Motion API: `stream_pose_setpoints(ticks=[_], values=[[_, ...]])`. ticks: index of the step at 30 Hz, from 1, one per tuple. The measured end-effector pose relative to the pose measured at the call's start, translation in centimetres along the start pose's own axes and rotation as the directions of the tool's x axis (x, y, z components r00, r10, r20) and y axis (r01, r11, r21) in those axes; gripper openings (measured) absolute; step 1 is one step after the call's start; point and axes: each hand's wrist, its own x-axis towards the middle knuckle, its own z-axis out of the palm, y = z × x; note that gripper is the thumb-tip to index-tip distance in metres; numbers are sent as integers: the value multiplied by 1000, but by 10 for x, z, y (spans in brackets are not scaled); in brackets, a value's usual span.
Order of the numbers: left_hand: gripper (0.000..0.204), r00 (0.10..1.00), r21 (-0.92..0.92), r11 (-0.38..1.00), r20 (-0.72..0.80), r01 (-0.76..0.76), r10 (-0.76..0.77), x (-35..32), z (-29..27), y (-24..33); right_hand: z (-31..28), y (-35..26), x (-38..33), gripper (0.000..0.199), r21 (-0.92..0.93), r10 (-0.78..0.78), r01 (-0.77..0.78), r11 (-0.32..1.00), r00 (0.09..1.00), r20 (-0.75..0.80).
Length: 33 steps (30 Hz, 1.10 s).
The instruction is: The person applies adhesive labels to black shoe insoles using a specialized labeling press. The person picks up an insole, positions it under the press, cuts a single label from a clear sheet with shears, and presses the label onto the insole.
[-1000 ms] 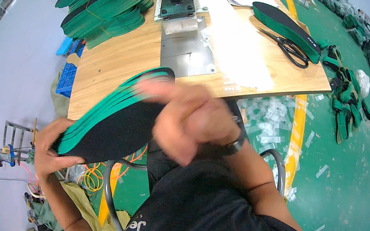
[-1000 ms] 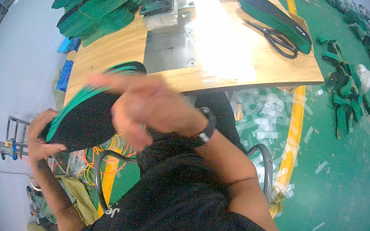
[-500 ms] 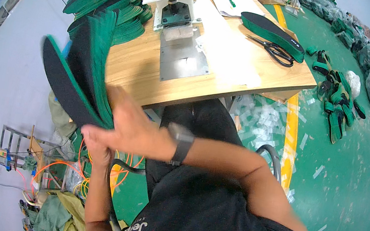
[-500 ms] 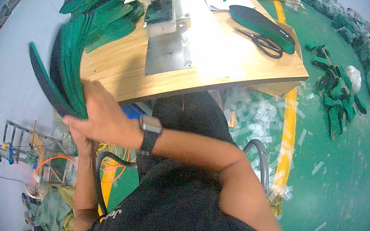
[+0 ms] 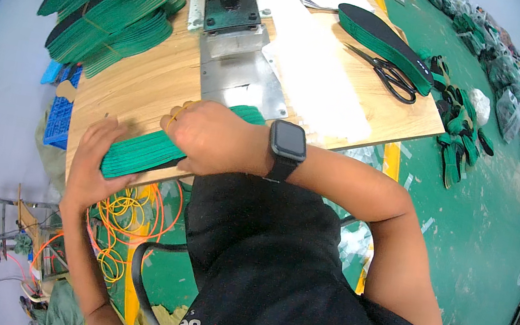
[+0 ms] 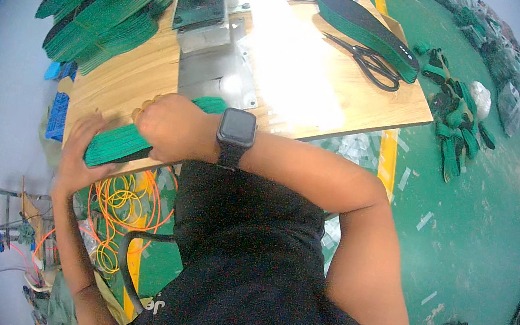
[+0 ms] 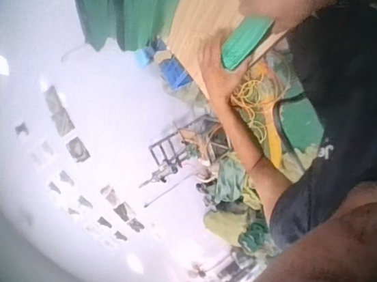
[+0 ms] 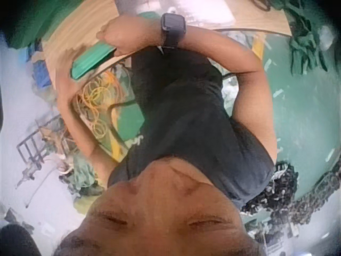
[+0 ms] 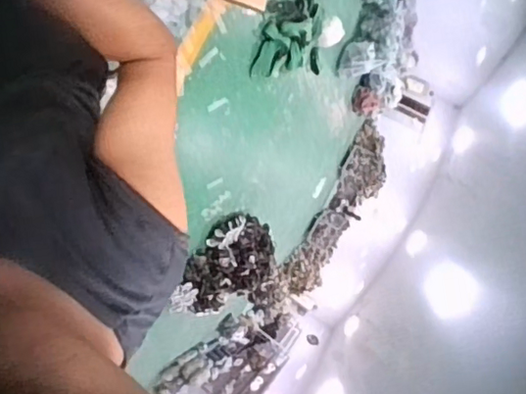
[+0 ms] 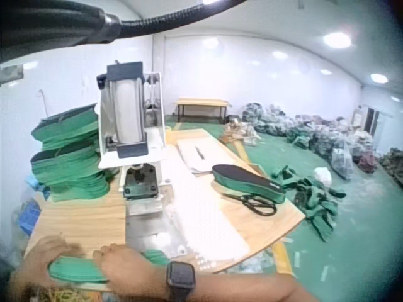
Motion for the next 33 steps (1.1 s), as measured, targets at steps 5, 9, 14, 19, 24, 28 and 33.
stream_pose_setpoints(ticks=[5,9,14,19,24,28,33], values=[[78,956,-403,892,-111,206,-271,-7,15,-13,-25,21,-34,64,21,199,-201,979,978,69],[88,904,-508,857,-323,85,-280,-6,38,-17,-19,28,-27,67,16,200,-199,980,979,-30],[77,892,-501,854,-308,144,-331,-4,39,-14,-18,31,-25,74,106,227,-216,971,969,-98],[68,858,-389,920,-461,35,-227,-9,40,-13,-21,40,-42,82,151,246,-237,960,968,-48],[74,905,-592,804,-308,59,-294,-4,43,-12,-13,35,-37,74,245,307,-267,932,941,-145],[71,912,-493,870,-358,-1,-202,-2,47,-27,-3,49,-42,69,261,235,-170,950,941,-243],[67,905,-481,876,-369,10,-213,-5,49,-28,-2,51,-47,59,344,325,-244,907,924,-201]])
